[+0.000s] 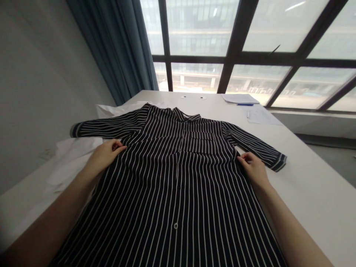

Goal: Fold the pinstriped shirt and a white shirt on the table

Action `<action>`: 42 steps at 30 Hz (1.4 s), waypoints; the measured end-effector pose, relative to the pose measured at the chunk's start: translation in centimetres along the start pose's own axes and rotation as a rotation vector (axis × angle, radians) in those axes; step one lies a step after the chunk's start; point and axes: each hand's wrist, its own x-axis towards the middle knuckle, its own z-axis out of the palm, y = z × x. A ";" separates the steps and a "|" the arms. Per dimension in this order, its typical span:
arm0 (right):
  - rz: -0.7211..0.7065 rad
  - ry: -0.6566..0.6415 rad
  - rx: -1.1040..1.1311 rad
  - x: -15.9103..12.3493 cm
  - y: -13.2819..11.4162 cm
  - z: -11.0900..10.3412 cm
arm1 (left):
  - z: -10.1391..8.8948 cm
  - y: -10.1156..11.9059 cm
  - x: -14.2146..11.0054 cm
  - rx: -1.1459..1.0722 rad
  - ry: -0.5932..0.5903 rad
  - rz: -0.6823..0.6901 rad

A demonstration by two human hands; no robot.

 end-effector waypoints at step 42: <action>0.025 0.107 0.166 0.2 0.9 0.4 | 0.5 0.0 -0.1 -0.760 0.029 -0.238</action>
